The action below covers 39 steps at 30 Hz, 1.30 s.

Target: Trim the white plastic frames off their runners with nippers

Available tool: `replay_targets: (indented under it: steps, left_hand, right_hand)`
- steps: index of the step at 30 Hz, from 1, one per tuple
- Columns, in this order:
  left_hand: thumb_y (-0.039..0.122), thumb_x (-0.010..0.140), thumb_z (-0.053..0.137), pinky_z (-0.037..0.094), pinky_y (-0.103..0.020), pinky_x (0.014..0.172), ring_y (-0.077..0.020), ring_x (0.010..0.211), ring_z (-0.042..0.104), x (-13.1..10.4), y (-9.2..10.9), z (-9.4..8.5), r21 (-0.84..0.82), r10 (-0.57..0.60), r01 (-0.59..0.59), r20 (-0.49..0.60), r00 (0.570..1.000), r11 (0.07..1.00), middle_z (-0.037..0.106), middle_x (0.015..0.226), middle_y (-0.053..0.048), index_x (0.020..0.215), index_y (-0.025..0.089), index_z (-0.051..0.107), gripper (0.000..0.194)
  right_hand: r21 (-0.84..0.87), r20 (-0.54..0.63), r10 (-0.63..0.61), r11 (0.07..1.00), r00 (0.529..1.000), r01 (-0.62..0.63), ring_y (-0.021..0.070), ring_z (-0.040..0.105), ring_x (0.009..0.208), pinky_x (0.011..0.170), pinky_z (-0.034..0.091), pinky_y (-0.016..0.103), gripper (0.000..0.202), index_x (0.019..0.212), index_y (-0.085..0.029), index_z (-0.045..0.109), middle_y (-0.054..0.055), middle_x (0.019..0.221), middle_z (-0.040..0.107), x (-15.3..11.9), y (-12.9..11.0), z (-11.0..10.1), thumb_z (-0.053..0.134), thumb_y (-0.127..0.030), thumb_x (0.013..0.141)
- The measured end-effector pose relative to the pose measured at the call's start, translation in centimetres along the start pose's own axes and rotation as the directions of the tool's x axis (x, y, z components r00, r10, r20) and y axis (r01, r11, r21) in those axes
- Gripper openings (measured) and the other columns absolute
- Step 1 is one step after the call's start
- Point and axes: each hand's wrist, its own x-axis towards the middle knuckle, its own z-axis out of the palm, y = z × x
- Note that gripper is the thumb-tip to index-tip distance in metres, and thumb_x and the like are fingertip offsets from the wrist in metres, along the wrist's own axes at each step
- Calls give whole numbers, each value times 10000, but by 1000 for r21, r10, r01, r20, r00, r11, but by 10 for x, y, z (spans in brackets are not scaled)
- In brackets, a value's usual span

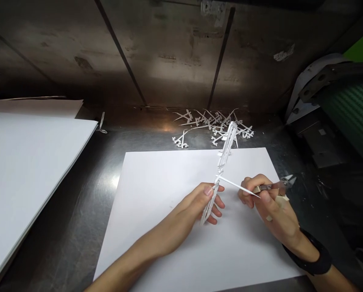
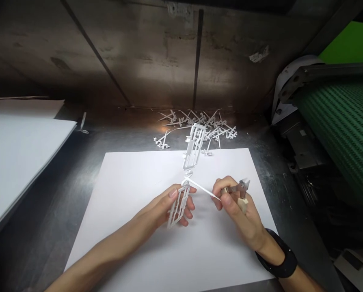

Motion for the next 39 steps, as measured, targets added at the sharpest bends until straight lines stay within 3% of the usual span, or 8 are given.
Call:
replay_targets:
  steps: [4,11,27,39]
  left_hand:
    - [707,1131,440,538,-455,1071,-247,1143,640,1,0,1,22,4,-3,-7,1000,1000,652,1276,-96,1410,236,627,578]
    - [707,1124,463,568,-486,1064,-251,1141,645,4,-2,-3,41,-35,35,-3,999,999,636,1301,-100,1396,239,612,562]
    - [625,1166,392,617,-485,1004,-249,1072,684,5,-3,-4,-57,-74,80,93,993,995,658,1313,-120,1432,219,603,530]
    - [629,1170,375,538,-486,1089,-317,1213,729,6,-5,-1,-20,-136,141,165,977,990,705,1453,-162,1515,184,630,618]
  right_hand:
    - [-30,-6,-56,998,998,56,264,432,801,762,306,409,291,1142,-267,663,17,849,471,2,-4,2,512,-496,1239]
    - [-168,-71,-105,981,992,92,230,472,806,728,336,386,204,1059,-232,640,25,906,533,9,-14,6,562,-294,1238]
    - [-287,-115,-136,953,984,98,214,512,788,736,361,377,229,1013,-218,643,8,869,542,15,-20,6,575,-283,1223]
    - [-312,-163,-143,946,976,87,250,513,769,726,374,400,264,963,-231,637,32,858,557,18,-22,4,657,-370,1186]
